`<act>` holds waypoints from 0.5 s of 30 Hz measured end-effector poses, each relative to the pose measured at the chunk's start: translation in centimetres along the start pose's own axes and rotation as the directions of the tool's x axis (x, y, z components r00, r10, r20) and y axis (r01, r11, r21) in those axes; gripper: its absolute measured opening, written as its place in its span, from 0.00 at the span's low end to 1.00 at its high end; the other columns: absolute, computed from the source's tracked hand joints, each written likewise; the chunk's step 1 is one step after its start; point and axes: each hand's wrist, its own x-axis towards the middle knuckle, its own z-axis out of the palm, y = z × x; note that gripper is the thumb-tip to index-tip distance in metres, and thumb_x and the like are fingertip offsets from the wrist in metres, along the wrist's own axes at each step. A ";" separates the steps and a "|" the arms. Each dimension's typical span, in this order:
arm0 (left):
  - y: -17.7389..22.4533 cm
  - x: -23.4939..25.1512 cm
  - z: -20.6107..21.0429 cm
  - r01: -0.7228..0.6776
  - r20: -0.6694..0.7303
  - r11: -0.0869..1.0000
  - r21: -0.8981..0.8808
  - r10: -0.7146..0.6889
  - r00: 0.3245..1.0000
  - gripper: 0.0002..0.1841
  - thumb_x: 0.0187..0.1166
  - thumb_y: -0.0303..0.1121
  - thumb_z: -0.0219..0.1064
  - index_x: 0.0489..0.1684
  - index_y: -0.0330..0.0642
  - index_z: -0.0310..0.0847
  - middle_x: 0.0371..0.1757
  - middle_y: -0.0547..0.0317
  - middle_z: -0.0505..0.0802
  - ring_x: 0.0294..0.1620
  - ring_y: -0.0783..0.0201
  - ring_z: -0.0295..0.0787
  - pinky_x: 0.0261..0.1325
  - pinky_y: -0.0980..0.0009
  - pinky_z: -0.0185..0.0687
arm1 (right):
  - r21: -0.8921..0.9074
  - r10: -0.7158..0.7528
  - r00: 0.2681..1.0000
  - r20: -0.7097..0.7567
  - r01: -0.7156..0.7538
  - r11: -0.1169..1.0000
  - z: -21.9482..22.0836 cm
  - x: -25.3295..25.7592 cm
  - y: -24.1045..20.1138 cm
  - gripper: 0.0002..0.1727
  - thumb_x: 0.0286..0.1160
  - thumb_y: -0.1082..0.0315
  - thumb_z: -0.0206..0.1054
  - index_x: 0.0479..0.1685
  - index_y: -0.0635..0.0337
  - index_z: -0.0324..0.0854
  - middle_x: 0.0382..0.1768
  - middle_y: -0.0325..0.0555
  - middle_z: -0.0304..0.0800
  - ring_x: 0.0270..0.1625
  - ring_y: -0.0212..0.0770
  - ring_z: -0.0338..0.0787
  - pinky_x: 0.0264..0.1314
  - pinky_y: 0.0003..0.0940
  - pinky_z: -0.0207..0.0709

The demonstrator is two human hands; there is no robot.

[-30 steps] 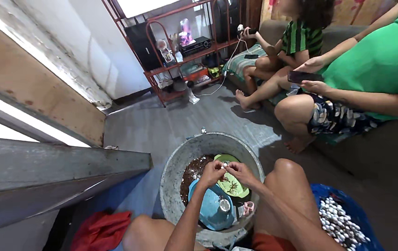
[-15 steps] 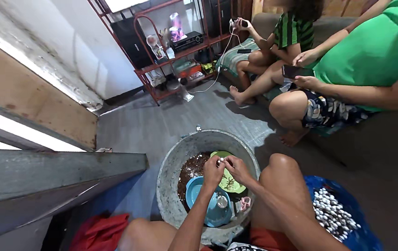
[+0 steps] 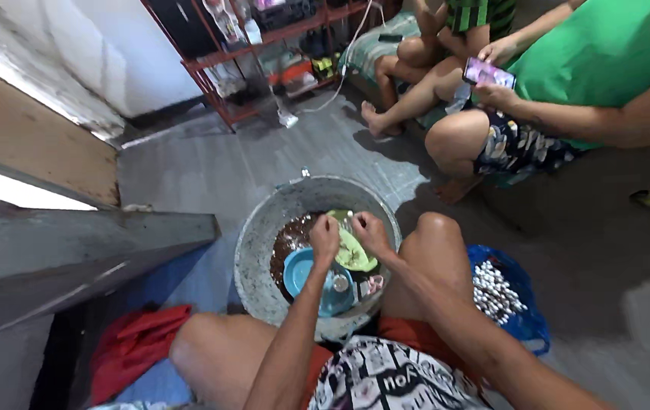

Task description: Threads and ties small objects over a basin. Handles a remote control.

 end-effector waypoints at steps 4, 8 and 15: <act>-2.8 0.9 -0.5 0.300 0.164 0.784 -0.544 -0.251 0.954 0.14 0.92 0.36 0.55 0.56 0.37 0.83 0.39 0.55 0.90 0.26 0.66 0.83 0.31 0.68 0.83 | 0.237 0.049 0.999 0.002 -0.048 0.970 0.2 0.0 1.5 0.17 0.87 0.54 0.64 0.56 0.59 0.88 0.43 0.50 0.92 0.42 0.45 0.90 0.48 0.49 0.85; -2.5 0.4 -1.2 0.348 0.252 0.697 -0.627 -0.241 0.937 0.10 0.85 0.39 0.65 0.53 0.45 0.85 0.36 0.61 0.90 0.24 0.70 0.79 0.27 0.74 0.76 | 0.252 0.026 1.000 0.008 -0.027 0.967 0.2 -0.2 1.6 0.18 0.86 0.53 0.65 0.56 0.57 0.88 0.41 0.49 0.92 0.38 0.42 0.89 0.45 0.46 0.85; -2.3 0.5 -0.6 0.121 0.275 0.936 -0.332 -0.027 0.961 0.17 0.81 0.37 0.73 0.66 0.48 0.85 0.38 0.59 0.90 0.23 0.70 0.73 0.26 0.72 0.71 | 0.249 -0.027 0.997 0.075 0.008 0.968 1.1 0.3 2.3 0.16 0.87 0.57 0.65 0.56 0.59 0.87 0.43 0.48 0.93 0.42 0.42 0.91 0.51 0.46 0.87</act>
